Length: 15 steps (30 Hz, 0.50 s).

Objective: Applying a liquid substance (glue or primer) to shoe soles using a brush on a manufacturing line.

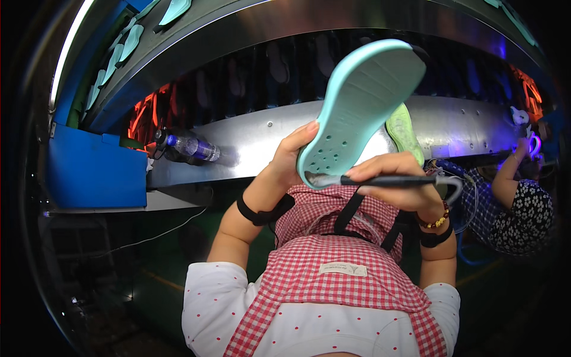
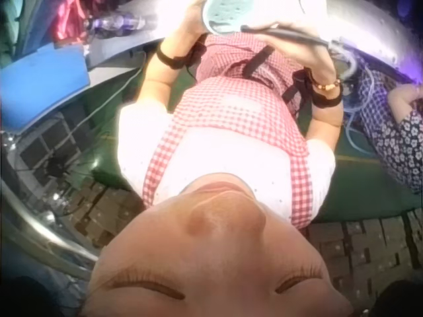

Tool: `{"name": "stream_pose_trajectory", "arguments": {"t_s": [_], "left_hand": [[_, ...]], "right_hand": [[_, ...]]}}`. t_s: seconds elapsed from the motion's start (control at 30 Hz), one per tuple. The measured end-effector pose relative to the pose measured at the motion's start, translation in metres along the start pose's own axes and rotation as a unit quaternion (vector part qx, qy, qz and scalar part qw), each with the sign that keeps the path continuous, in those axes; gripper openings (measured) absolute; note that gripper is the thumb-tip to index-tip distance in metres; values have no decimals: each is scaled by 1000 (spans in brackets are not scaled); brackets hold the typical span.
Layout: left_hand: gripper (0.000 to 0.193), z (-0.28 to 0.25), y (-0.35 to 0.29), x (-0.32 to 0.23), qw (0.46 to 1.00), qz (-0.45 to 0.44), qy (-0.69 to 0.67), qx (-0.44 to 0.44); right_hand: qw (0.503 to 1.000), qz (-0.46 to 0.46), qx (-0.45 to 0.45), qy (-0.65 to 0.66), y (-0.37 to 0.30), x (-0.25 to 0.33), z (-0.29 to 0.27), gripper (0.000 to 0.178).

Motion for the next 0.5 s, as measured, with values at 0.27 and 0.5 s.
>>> {"name": "stream_pose_trajectory", "arguments": {"t_s": [0.27,0.5], "left_hand": [[50,11,-4,-13,977,-209,49,7],[55,7,-16,-26,957,-238,165,-29]], "right_hand": [[995,-32,98,-1,2,11,-20,19],[983,-62,143,-100,4,29,-29,16]]}}
Point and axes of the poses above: each hand's wrist, its own y-axis towards the middle knuckle, its own z-axis out of the palm, x = y × z, the point moved 1 cm from there along y, towards the middle knuckle, and after that the axes turned 11 degrees about -x, right-handed, at the moved point
